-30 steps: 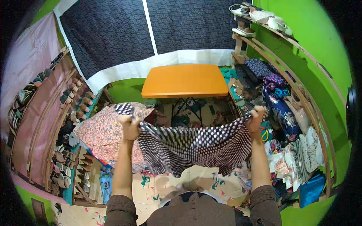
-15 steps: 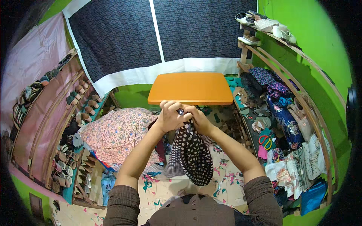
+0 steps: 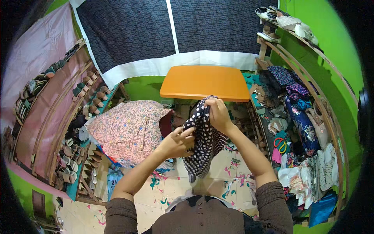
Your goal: The recorder takes several pieces of patterned fabric, folds them neatly on an orange table, and places them onto a wooden storage shelf.
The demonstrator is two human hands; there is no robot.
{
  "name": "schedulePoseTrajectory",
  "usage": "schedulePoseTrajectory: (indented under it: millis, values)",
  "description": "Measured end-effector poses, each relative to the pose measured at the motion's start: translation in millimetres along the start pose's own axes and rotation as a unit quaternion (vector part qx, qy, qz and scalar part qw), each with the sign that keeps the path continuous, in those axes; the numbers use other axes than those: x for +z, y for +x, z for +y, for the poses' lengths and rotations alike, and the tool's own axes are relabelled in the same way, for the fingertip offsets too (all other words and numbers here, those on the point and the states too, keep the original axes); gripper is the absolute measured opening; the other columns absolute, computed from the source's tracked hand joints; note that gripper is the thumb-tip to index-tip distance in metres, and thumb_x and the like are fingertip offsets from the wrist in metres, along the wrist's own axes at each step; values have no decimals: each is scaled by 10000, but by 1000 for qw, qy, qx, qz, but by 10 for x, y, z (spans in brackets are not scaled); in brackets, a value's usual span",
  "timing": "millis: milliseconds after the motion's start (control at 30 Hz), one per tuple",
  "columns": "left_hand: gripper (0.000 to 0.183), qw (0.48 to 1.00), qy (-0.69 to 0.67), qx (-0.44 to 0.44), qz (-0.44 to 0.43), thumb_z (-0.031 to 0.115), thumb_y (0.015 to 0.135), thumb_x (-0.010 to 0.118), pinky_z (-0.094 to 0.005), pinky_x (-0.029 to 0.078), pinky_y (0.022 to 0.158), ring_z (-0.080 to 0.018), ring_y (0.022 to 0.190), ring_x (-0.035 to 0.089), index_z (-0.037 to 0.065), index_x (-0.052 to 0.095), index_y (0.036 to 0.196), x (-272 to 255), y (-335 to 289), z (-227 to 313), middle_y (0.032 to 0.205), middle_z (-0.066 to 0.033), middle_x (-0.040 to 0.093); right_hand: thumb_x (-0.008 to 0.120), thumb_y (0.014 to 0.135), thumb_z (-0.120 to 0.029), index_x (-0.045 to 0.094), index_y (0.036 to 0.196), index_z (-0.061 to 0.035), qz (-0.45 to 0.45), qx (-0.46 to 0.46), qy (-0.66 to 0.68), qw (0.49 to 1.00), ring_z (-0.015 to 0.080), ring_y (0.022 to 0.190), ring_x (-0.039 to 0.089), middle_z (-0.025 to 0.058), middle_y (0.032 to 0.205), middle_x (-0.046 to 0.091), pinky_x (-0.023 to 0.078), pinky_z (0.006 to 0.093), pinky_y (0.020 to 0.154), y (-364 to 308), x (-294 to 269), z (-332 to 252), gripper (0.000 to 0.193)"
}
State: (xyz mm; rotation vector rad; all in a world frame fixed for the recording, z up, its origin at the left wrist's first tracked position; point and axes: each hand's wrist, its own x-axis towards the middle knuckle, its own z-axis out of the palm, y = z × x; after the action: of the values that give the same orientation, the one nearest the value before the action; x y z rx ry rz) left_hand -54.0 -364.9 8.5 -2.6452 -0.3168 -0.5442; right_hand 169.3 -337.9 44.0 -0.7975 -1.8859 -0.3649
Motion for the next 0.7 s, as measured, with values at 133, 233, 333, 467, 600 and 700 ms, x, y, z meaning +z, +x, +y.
schedulePoseTrajectory:
  millis: [133,233,333,467,600,700]
  values:
    - [233,984,176,-18,4,305,708,570,-353,320,829,-212,1071,401,118,635,832,506,-360,-49,946,-18,523,456,759,59,457,923,-64,-23,-23,5,999,308,815,521,126,865,542,392,404,754,-76,41,-2,205]
    - [145,970,194,-142,-47,198,666,532,-317,298,762,-192,913,402,109,647,669,662,-531,-256,963,-25,487,466,754,51,450,939,-79,-80,-34,-9,996,300,813,521,122,866,542,383,393,750,-68,23,-13,227]
    - [135,978,130,-157,-48,185,692,547,-323,308,792,-200,935,408,122,666,694,493,-500,-503,978,-21,489,485,744,42,441,962,-86,-80,-39,-29,996,296,804,527,116,845,540,369,383,746,-160,59,142,256]
    - [240,973,-1,-135,-188,346,733,580,-434,276,936,-239,1038,400,165,699,836,194,-367,-620,1073,-15,479,484,763,-6,511,915,-82,-100,28,-93,990,274,798,547,84,807,557,377,363,743,-360,-85,384,172]
    - [298,975,56,-138,-163,434,668,632,-361,295,838,-210,958,406,147,659,747,500,-575,-424,900,-11,508,488,761,-10,505,929,-91,-115,16,-83,990,257,795,542,66,778,541,372,374,733,-376,77,305,187]
    - [116,968,123,-165,-142,235,685,582,-341,303,796,-219,937,427,154,652,729,747,-627,-279,836,-28,528,492,763,-22,494,964,-104,-136,7,-74,988,250,803,540,65,789,540,373,368,749,-355,122,270,217]
